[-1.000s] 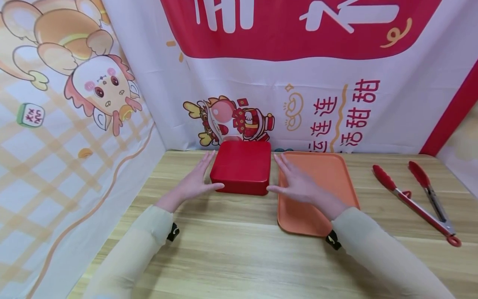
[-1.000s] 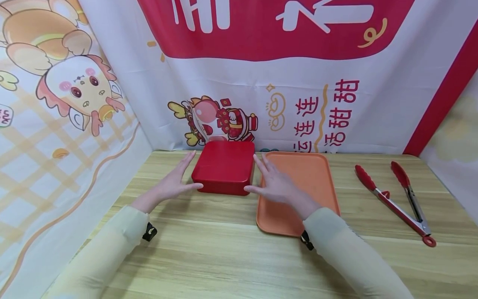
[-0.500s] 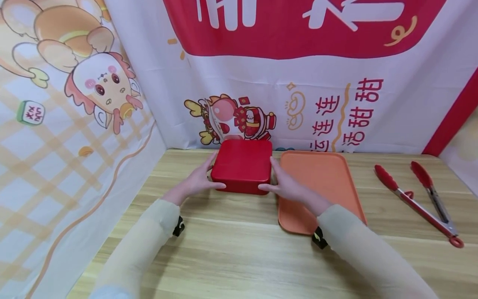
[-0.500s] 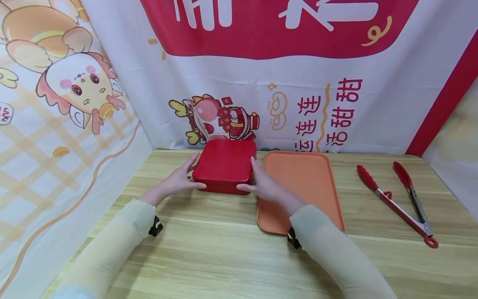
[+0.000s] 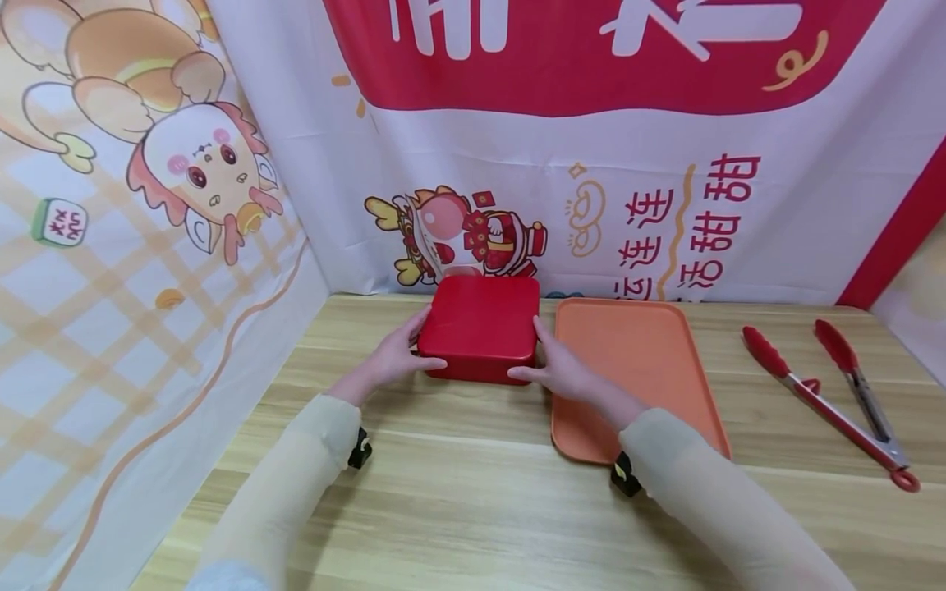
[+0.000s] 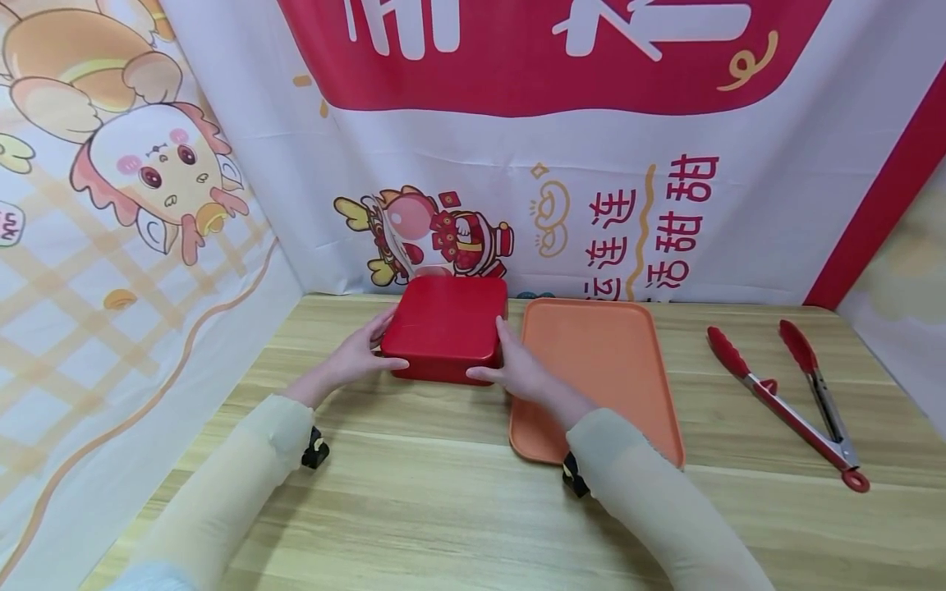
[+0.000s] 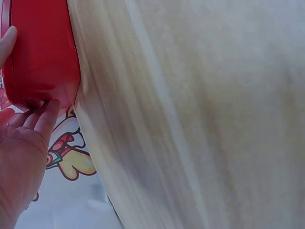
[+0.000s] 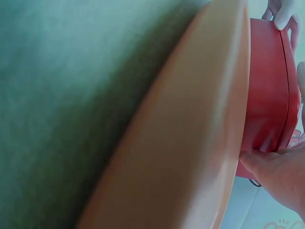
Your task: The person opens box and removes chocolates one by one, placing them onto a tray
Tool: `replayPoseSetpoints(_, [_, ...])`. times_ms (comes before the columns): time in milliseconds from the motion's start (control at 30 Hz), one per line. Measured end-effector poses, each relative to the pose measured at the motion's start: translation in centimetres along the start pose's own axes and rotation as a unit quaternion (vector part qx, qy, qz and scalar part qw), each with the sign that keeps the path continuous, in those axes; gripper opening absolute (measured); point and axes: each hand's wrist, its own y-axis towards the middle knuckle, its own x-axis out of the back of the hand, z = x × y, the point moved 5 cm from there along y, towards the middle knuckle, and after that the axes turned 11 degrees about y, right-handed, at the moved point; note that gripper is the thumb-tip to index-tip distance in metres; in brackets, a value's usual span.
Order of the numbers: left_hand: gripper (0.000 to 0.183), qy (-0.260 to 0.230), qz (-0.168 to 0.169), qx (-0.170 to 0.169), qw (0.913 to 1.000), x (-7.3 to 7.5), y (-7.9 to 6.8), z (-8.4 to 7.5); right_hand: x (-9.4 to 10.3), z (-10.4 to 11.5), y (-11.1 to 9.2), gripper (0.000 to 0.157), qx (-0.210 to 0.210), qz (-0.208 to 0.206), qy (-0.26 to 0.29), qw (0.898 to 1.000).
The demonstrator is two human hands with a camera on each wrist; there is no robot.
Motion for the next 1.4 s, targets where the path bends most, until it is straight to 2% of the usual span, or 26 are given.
replayPoseSetpoints(367, [0.101, -0.008, 0.002, 0.018, 0.9998, -0.3, -0.2, 0.5, 0.4, -0.2, 0.0, 0.104, -0.008, -0.03, -0.025, 0.999])
replayPoseSetpoints(600, [0.101, -0.015, -0.004, 0.029, 0.9995, -0.5, -0.6, 0.4, 0.5, -0.2, -0.1, 0.099, 0.007, -0.035, -0.012, 0.999])
replayPoseSetpoints(767, [0.1, -0.018, -0.01, 0.033, 0.9992, -0.5, -0.7, 0.4, 0.5, -0.3, 0.0, 0.097, 0.003, -0.046, -0.004, 0.999])
replayPoseSetpoints(900, [0.099, -0.019, -0.01, 0.036, 0.9991, -0.4, -0.8, 0.3, 0.5, -0.4, 0.2, 0.097, -0.007, -0.056, 0.048, 0.997])
replayPoseSetpoints(1100, [0.099, -0.014, -0.012, 0.035, 0.9992, -0.4, -0.6, 0.3, 0.4, -0.7, 0.2, 0.093, -0.016, -0.07, 0.137, 0.988])
replayPoseSetpoints(1400, [0.099, -0.002, -0.012, 0.032, 0.9994, -0.3, -0.5, 0.3, 0.1, -1.1, 0.3, 0.093, -0.031, -0.079, 0.176, 0.981])
